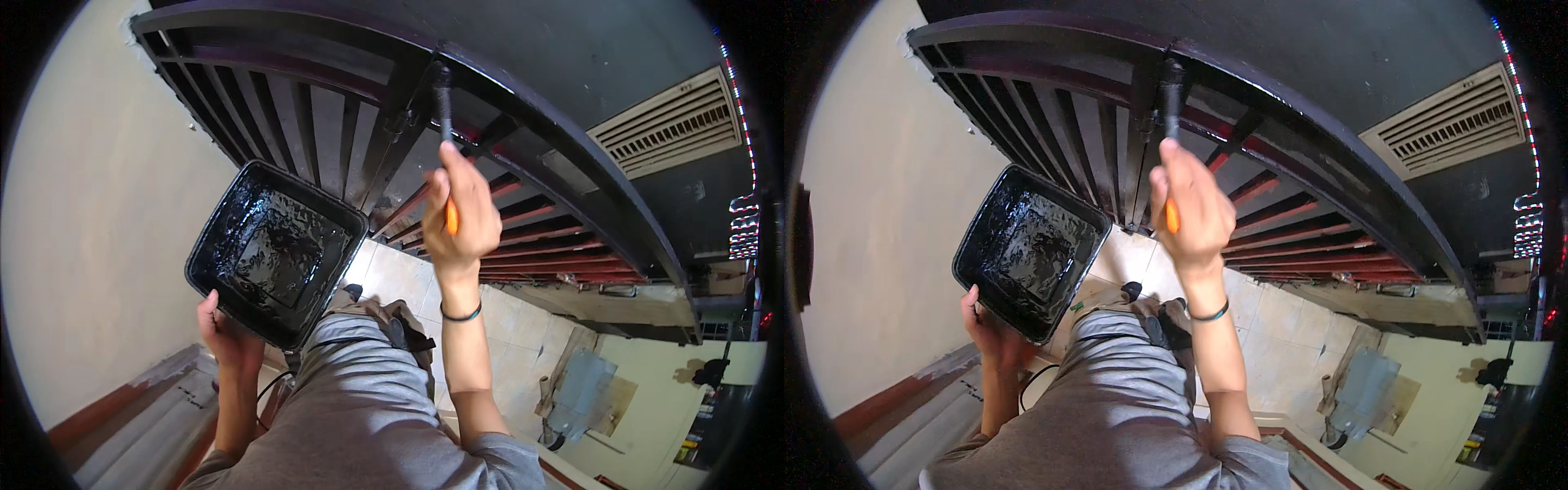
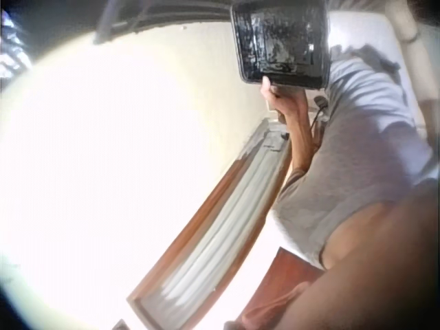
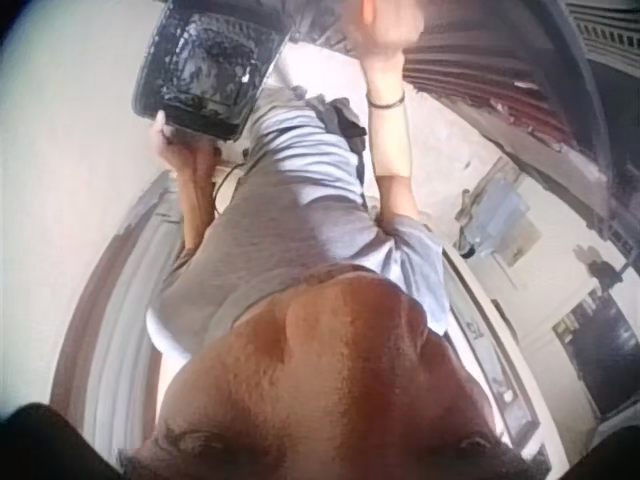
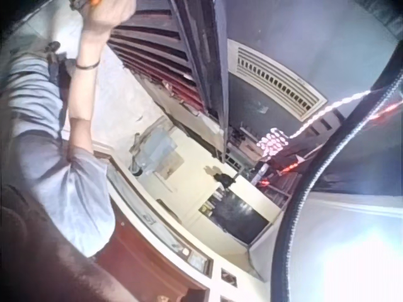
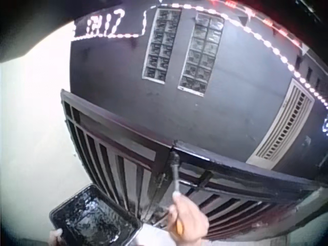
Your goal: The person paints a metal gate with black paint using a brush, dipping the brush into a black container of paint between strokes.
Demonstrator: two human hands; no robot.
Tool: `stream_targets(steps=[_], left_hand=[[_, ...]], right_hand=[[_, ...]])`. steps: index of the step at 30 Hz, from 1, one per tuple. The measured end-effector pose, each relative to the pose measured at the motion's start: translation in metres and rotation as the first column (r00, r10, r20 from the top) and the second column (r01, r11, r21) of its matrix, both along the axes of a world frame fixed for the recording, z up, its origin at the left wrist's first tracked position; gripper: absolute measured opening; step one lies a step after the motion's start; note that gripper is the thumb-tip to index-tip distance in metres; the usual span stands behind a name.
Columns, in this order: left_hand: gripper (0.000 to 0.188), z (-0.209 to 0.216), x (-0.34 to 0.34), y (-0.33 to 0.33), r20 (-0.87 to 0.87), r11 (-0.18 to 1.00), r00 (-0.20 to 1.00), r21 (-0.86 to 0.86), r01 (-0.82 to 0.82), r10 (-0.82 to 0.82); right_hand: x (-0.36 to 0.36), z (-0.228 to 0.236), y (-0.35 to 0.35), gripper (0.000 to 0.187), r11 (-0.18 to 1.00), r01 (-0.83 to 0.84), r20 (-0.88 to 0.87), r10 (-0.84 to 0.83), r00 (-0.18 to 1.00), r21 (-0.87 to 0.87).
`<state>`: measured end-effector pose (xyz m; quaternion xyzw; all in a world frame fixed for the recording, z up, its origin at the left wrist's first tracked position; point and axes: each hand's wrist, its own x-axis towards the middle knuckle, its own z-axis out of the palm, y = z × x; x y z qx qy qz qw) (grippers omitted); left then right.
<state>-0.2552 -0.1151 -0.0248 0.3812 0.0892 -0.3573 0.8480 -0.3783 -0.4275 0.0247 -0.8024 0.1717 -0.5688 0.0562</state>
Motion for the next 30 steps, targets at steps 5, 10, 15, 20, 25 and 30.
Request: stream_targets(steps=[5,10,15,20,25,30], left_hand=[[0.065,0.019,-0.004,-0.008,0.045,0.999,0.998,-0.024,0.039,-0.038],[0.064,0.03,-0.012,-0.028,0.03,0.998,0.998,-0.015,0.058,-0.057],[0.064,0.025,-0.001,-0.029,0.075,0.992,0.989,-0.01,0.125,-0.123],[0.065,0.032,-0.004,-0.024,0.036,0.989,0.989,-0.028,0.146,-0.145],[0.069,0.026,0.003,-0.032,0.041,0.988,0.988,0.051,0.147,-0.149],[0.067,0.029,0.003,-0.03,0.01,0.995,0.995,0.033,0.098,-0.098]], right_hand=[[-0.066,-0.014,-0.006,0.024,0.959,0.192,0.061,-0.209,0.976,0.209],[-0.091,-0.011,0.012,0.025,0.882,0.125,0.169,-0.223,0.96,0.455],[-0.055,-0.014,0.012,0.019,0.83,-0.018,0.176,-0.096,0.98,0.557],[-0.067,-0.023,0.002,0.019,0.932,0.201,-0.021,-0.205,0.979,0.303],[-0.053,-0.029,0.016,0.024,0.982,0.04,-0.036,-0.034,0.999,0.185],[-0.081,-0.047,-0.006,0.022,0.972,0.202,-0.156,-0.182,0.971,0.122]])
